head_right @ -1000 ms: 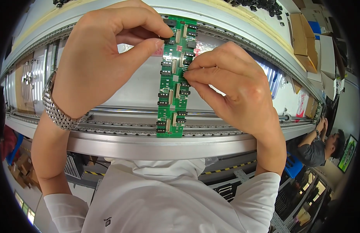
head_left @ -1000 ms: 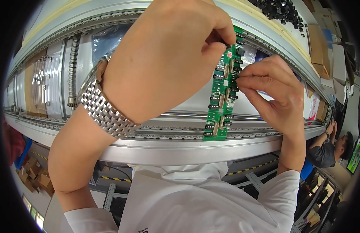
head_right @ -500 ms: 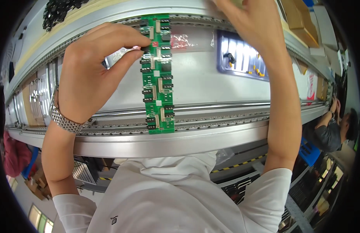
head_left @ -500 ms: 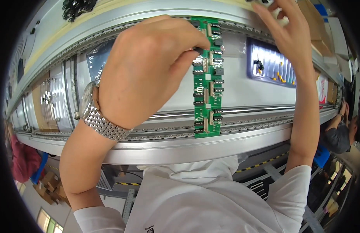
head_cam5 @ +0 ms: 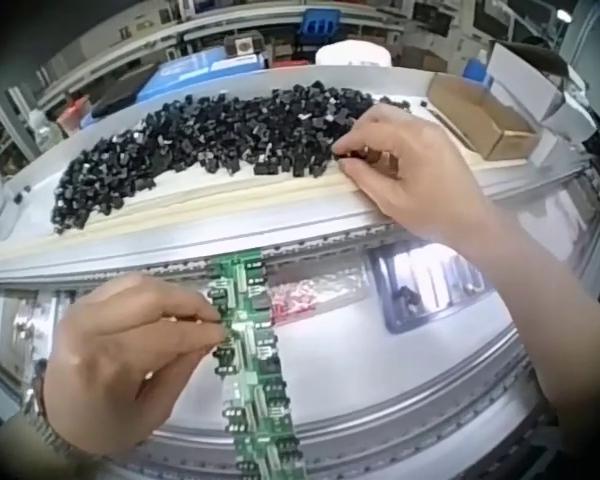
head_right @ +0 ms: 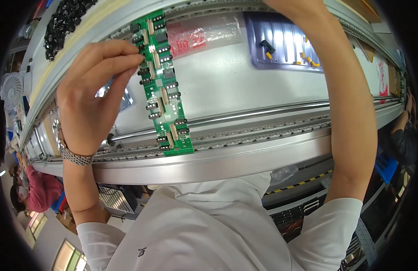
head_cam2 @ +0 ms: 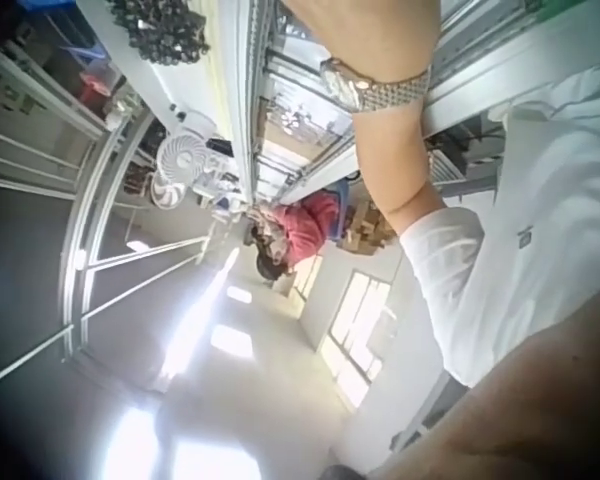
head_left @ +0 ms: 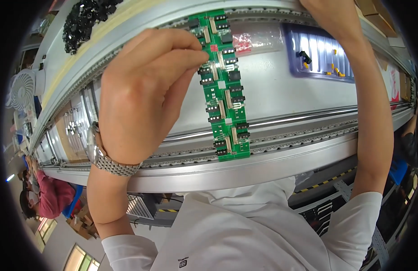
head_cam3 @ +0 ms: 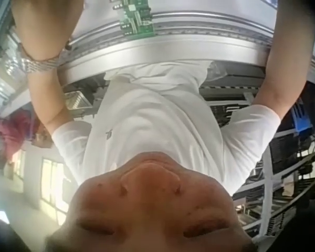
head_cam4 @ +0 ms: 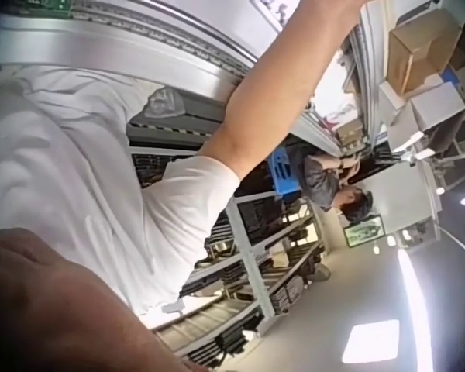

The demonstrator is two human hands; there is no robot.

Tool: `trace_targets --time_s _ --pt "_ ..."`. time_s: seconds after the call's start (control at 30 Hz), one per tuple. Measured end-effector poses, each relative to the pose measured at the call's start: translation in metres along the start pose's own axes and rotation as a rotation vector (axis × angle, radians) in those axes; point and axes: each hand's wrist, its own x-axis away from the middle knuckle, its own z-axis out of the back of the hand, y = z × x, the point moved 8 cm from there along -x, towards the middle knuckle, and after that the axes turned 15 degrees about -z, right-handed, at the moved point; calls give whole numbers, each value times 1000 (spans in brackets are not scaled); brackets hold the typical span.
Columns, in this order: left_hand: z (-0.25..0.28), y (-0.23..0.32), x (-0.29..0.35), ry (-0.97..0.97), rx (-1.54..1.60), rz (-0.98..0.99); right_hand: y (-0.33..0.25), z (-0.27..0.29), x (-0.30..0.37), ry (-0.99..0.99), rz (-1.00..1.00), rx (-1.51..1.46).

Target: The person assembles circuit boards along an assembly line by placing a circuit board on the rail, inserting small electronic components into it by hand, and sliding the assembled board down the track.

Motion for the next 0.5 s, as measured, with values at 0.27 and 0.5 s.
trace_targets --time_s 0.27,0.5 --pt "24 -39 -2 175 35 178 -30 -121 52 361 749 1494" --pt "14 -92 -59 148 -438 150 -26 -117 60 396 737 1607"
